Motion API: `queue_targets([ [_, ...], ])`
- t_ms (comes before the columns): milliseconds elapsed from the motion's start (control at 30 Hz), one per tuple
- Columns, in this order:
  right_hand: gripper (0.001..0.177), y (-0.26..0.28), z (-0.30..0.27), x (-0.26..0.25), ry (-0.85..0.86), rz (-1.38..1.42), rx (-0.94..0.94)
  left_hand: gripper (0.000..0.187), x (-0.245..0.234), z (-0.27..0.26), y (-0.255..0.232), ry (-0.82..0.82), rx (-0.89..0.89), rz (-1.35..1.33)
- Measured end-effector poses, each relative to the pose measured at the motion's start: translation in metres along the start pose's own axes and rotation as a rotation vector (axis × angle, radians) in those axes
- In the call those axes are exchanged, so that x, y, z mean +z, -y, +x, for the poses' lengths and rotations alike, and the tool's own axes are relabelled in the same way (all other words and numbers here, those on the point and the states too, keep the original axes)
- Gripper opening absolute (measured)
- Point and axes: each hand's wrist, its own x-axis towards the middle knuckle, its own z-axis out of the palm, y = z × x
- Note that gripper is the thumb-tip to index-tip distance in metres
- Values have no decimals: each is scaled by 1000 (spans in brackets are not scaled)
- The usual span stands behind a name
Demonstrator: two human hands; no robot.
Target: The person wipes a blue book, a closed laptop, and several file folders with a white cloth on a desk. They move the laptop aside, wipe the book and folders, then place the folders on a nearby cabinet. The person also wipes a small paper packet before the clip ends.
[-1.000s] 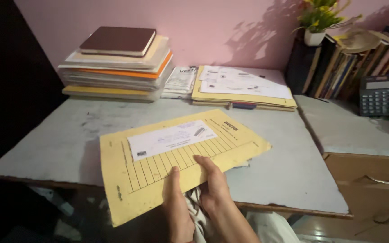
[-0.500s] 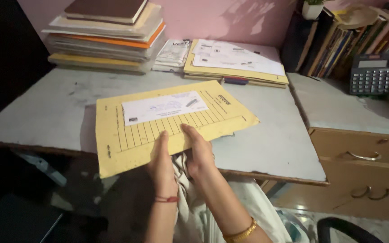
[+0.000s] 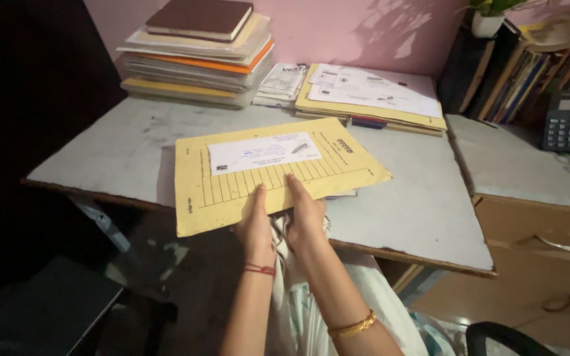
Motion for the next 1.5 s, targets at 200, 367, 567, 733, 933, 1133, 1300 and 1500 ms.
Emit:
queue_targets([
  [200, 46, 5, -7, 3, -34, -25, 11, 41, -6, 1, 2, 66, 29, 6],
  [367, 51, 6, -11, 4, 11, 4, -47, 46, -7, -5, -2, 90, 26, -94],
  [567, 55, 4, -15, -4, 22, 4, -68, 46, -10, -17, -4, 133, -26, -151],
  [733, 54, 6, -13, -8, -57, 32, 16, 48, -13, -21, -3, 171, -82, -162],
  [933, 51, 10, -10, -7, -103, 68, 58, 48, -5, -25, -9, 211, -147, -137],
  [1133, 58, 23, -30, -16, -137, 47, -68, 46, 2, -44, -15, 334, -256, -261],
  [1300, 60, 50, -44, -43, -159, 36, -81, 46, 9, -73, 4, 341, -209, -197],
  [1500, 60, 82, -59, -81, -228, 41, -122, 46, 22, -118, 24, 424, -311, -256],
])
